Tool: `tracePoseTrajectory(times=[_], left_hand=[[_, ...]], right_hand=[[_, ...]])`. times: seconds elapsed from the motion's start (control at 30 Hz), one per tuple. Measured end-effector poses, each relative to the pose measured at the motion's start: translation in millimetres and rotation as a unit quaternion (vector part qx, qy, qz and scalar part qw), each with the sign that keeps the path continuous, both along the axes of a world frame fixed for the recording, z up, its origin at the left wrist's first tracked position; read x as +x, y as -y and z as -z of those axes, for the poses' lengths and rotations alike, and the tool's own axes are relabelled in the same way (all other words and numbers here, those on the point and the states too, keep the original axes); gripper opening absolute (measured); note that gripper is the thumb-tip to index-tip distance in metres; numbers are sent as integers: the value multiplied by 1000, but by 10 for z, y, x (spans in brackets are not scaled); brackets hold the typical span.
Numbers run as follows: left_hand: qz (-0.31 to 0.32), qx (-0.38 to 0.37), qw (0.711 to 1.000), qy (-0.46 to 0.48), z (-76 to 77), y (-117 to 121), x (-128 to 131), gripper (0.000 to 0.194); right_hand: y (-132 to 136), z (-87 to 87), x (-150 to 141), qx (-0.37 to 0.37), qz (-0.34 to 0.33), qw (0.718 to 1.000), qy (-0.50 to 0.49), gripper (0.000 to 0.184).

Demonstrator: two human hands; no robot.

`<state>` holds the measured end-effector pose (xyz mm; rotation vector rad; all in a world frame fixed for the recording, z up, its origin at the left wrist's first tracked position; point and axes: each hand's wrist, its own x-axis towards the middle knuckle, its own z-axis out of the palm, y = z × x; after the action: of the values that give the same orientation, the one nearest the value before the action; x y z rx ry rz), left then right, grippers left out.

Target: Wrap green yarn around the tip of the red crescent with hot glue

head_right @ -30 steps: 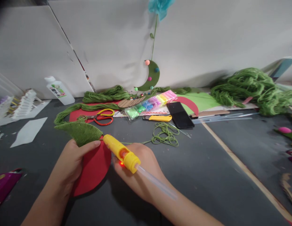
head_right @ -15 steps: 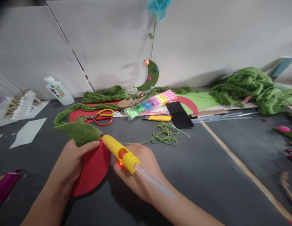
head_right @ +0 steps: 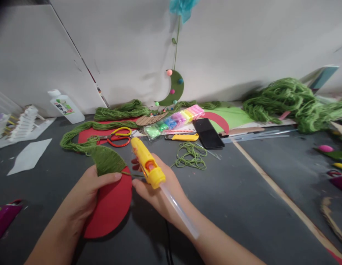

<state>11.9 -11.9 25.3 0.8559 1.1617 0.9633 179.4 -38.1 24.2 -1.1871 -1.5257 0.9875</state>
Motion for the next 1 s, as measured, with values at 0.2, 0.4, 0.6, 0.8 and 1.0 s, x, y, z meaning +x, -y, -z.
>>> tracePoseTrajectory(times=[0.2, 0.4, 0.6, 0.8, 1.0], left_hand=[[101, 6, 994, -35, 71, 0, -42, 30], [141, -13, 989, -48, 100, 15, -52, 27], [136, -37, 989, -36, 79, 26, -13, 27], [129, -55, 990, 11, 52, 40, 11, 30], [113, -71, 990, 38, 33, 58, 29, 31]], right_hand=[[-11, 69, 8, -38, 21, 999, 9, 15], [-62, 110, 27, -2, 42, 999, -14, 12], [-90, 123, -3, -15, 66, 996, -49, 15], [-106, 127, -16, -23, 84, 992, -93, 15], [-87, 172, 10, 4, 82, 996, -40, 15]])
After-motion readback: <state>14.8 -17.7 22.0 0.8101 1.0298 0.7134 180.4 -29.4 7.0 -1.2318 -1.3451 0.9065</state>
